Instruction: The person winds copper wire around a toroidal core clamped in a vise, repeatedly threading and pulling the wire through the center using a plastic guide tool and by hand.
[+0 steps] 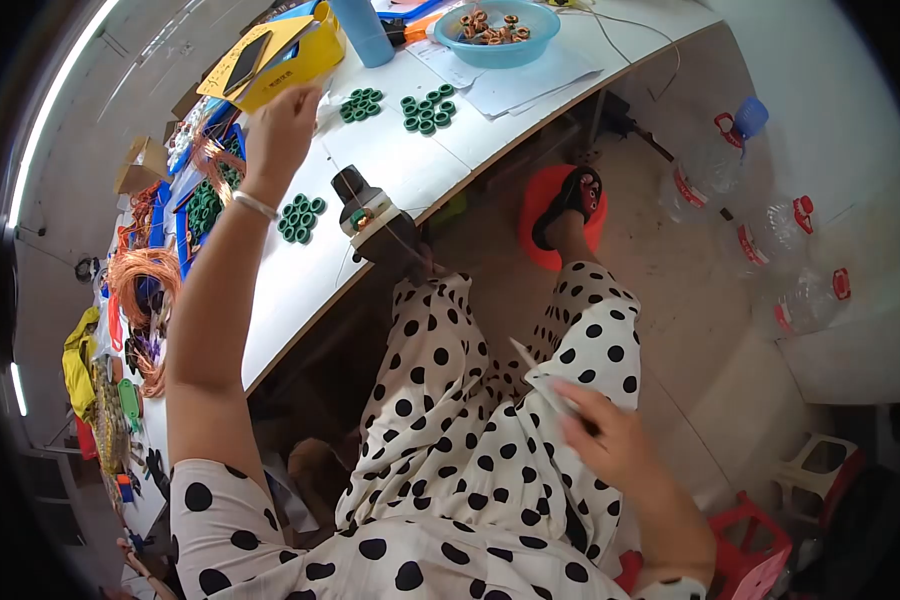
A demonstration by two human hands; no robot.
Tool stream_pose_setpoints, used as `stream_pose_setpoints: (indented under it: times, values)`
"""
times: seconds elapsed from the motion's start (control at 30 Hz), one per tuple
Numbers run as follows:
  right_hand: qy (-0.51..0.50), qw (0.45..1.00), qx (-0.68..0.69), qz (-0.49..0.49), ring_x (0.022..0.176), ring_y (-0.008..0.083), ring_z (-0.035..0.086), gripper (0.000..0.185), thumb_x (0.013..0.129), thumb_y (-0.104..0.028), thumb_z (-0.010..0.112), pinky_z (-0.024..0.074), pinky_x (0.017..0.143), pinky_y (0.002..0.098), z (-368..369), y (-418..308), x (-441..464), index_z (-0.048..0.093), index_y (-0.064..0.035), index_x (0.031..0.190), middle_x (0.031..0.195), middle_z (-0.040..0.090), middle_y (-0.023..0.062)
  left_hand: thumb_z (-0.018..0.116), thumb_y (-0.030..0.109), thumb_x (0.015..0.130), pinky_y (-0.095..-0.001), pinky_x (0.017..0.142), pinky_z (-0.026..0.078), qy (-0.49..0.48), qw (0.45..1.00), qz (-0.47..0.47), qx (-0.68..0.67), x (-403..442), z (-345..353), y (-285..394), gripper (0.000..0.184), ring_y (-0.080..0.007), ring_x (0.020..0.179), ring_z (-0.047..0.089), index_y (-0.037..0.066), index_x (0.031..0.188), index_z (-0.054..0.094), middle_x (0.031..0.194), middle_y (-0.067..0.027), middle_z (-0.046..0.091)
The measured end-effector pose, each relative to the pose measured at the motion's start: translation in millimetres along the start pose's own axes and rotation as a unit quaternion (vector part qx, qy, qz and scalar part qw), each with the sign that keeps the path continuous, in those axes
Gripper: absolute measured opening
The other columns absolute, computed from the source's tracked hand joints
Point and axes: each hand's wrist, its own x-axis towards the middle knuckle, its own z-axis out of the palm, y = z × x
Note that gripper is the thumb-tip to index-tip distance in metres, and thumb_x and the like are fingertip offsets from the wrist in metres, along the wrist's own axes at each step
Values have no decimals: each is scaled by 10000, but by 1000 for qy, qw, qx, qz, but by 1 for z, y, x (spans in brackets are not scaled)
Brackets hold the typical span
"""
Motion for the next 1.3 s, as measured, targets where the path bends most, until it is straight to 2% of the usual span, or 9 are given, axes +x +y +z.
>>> stream_pose_setpoints:
  times: [0.13,0.23,0.33,0.47,0.57,0.63,0.67,0.77,1.3]
  values:
    - [-73,993,49,-78,465,37,454,402,931,-106,537,392,463,212,47,-58,108,492,-96,1330,642,557,-15,520,308,909,-414,709,507,-119,985,-126,23,-44,4,-19,251,-342,834,647,147,964,705,865,-139,688]
    - [-103,982,159,21,447,48,459,418,951,-134,511,393,438,208,66,-95,146,450,-108,1364,632,539,-9,515,303,911,-414,711,508,-134,984,-84,79,-67,2,-28,251,-332,829,651,153,988,700,862,-133,691]
    - [-147,893,415,95,427,59,456,426,970,-142,476,383,408,200,71,-100,156,408,-112,1389,620,514,5,519,318,911,-409,716,508,-139,981,-69,115,-60,-1,-26,260,-318,835,654,152,1004,696,878,-125,693]
    - [-141,884,435,96,406,66,443,420,980,-133,442,367,387,190,61,-69,111,390,-106,1396,614,502,20,543,342,909,-398,723,508,-113,988,-76,76,-51,-12,2,274,-296,848,652,134,1016,686,938,-101,686]
    - [-151,929,323,102,397,76,432,416,974,-84,411,369,394,206,39,-41,55,396,-97,1389,615,510,32,565,323,912,-398,727,506,-62,996,-64,-21,-57,-31,38,261,-289,843,645,113,1023,673,992,-75,670]
    - [-141,945,280,90,411,80,438,411,965,-53,409,377,405,216,21,-7,7,411,-91,1375,607,509,29,594,204,896,-361,779,488,-73,971,164,-157,-63,-53,58,180,-235,895,610,108,1037,654,1042,-18,619]
    - [-132,948,277,86,423,82,443,409,961,-40,412,381,411,220,13,11,-17,418,-87,1367,602,507,26,594,204,896,-361,779,488,-73,971,164,-157,-60,-60,62,180,-235,895,610,108,1037,654,1042,-18,619]
    - [-87,954,268,103,446,78,447,410,945,-16,445,380,423,215,-5,45,-83,431,-72,1350,598,505,27,591,42,835,-335,825,460,-260,856,445,-26,-56,-81,70,194,-190,927,572,119,1005,645,990,10,593]
    - [10,995,64,70,527,77,486,302,914,-84,582,404,478,223,-7,55,-89,571,-51,1215,711,551,4,596,27,823,-337,809,453,-299,851,431,11,-45,-79,76,115,-202,901,566,98,892,656,907,-15,597]
